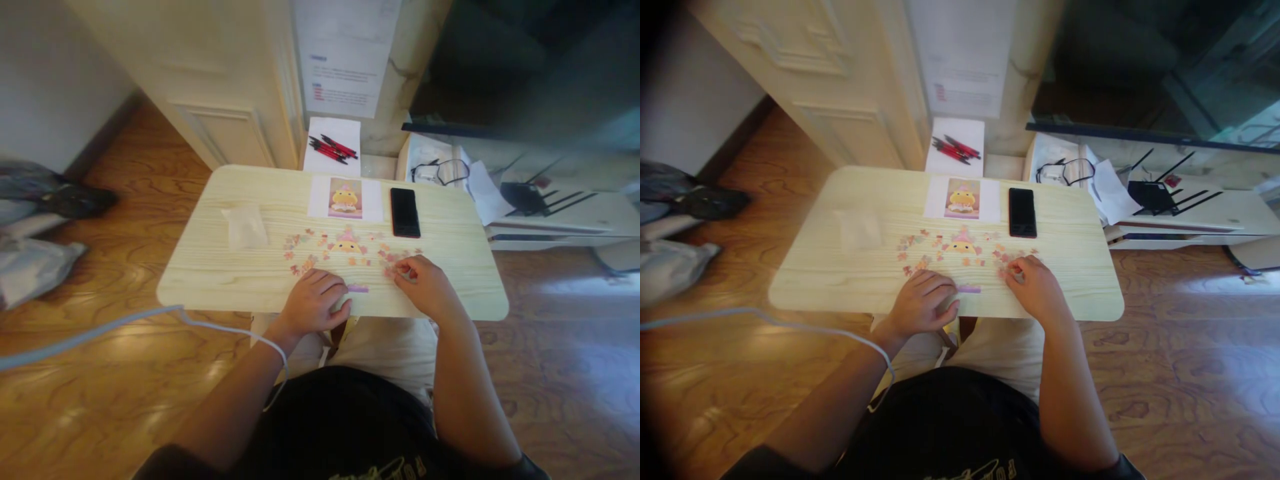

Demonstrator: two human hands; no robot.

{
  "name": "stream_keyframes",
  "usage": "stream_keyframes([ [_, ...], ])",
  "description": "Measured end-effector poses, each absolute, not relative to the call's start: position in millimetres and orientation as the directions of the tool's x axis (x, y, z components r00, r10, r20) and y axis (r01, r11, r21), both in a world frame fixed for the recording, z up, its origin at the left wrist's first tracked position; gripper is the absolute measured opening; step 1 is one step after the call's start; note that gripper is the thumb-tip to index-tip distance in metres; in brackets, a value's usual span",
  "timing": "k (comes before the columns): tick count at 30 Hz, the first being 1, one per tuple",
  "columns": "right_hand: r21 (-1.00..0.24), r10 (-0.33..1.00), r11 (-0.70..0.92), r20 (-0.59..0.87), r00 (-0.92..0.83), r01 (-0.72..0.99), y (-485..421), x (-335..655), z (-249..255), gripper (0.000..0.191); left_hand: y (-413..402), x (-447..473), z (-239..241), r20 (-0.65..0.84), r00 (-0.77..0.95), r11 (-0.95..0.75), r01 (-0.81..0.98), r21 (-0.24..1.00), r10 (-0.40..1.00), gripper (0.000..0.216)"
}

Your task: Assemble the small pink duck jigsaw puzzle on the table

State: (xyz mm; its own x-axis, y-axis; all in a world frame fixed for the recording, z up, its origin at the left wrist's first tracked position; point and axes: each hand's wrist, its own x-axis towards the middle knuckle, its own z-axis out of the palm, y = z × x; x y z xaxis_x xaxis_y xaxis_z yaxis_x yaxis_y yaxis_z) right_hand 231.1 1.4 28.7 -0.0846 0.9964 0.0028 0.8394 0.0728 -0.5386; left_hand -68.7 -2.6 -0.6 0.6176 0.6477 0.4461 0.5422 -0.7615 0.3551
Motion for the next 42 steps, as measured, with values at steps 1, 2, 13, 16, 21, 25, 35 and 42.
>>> stream_keyframes([
  [1, -0.558, 0.992, 0.116, 0.019, -0.128, 0.822, 1, 226, 30, 0.015, -2, -69, -1, 0.446, 0.612, -0.757, 0.542, 0.365, 0.653, 0.016],
  [2, -0.575, 0.985, 0.158, 0.033, -0.170, 0.803, 1, 221, 31, 0.016, -2, -68, -1, 0.443, 0.607, -0.751, 0.542, 0.376, 0.660, 0.018],
  [13, -0.640, 0.922, 0.308, 0.018, -0.387, 0.704, -6, 160, 41, 0.020, 0, -65, 4, 0.363, 0.590, -0.688, 0.554, 0.469, 0.722, 0.031],
  [16, -0.619, 0.918, 0.311, 0.000, -0.396, 0.721, -7, 158, 39, 0.016, 0, -66, 3, 0.373, 0.598, -0.701, 0.548, 0.455, 0.710, 0.028],
  [21, -0.616, 0.934, 0.283, 0.001, -0.358, 0.735, -6, 169, 33, 0.016, -1, -68, 1, 0.398, 0.601, -0.720, 0.551, 0.421, 0.693, 0.018],
  [25, -0.619, 0.954, 0.234, -0.003, -0.301, 0.749, -6, 176, 32, 0.015, -1, -69, 0, 0.394, 0.616, -0.730, 0.540, 0.420, 0.682, 0.015],
  [35, -0.610, 0.949, 0.226, -0.037, -0.312, 0.760, -8, 186, 30, 0.015, 0, -70, 0, 0.413, 0.632, -0.752, 0.505, 0.423, 0.656, 0.011],
  [42, -0.609, 0.940, 0.249, -0.034, -0.339, 0.753, -10, 184, 32, 0.002, -13, -78, -5, 0.503, 0.694, -0.856, 0.403, 0.323, 0.516, 0.012],
])
